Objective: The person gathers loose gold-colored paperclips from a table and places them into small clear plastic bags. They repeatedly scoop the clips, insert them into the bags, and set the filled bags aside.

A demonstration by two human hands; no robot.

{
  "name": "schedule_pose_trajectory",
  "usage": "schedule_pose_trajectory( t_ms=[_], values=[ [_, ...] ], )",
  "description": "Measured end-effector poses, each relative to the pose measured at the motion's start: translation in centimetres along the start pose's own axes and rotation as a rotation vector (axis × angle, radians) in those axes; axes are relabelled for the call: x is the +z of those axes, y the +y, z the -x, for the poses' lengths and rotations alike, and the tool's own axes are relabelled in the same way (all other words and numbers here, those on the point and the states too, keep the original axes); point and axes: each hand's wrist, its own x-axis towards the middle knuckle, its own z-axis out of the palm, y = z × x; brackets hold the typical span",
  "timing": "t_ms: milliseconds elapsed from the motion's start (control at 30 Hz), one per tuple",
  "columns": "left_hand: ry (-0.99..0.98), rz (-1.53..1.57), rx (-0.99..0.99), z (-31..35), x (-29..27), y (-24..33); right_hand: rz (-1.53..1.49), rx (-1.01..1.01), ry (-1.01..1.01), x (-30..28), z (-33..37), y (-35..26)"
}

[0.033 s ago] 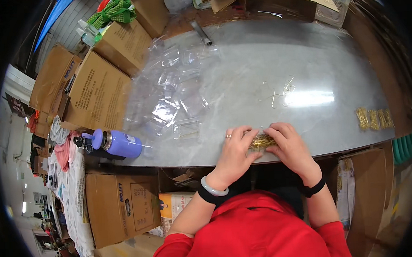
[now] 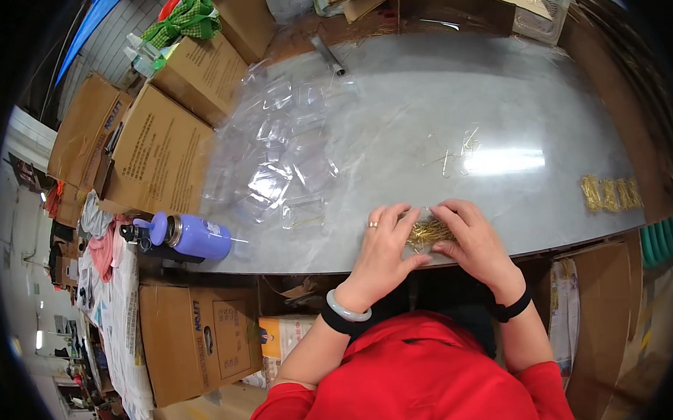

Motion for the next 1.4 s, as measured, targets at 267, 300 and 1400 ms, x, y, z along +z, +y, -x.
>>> schedule_pose_trajectory(
  t_ms=[267, 300, 1400],
  values=[
    [-0.061, -0.005, 0.087, -0.5, 2.9, 0.5, -0.328, 0.28, 0.372, 0.8, 3.3, 0.2],
    [-0.056, -0.034, 0.092, -0.4, 3.3, 0.5, -0.298, 0.282, 0.376, 1.4, 3.5, -0.3],
    [0.137, -0.066, 0.141, 1.0, 4.1, 0.3, 0.142, 0.044, 0.311, 1.2, 0.6, -0.1]
  ],
)
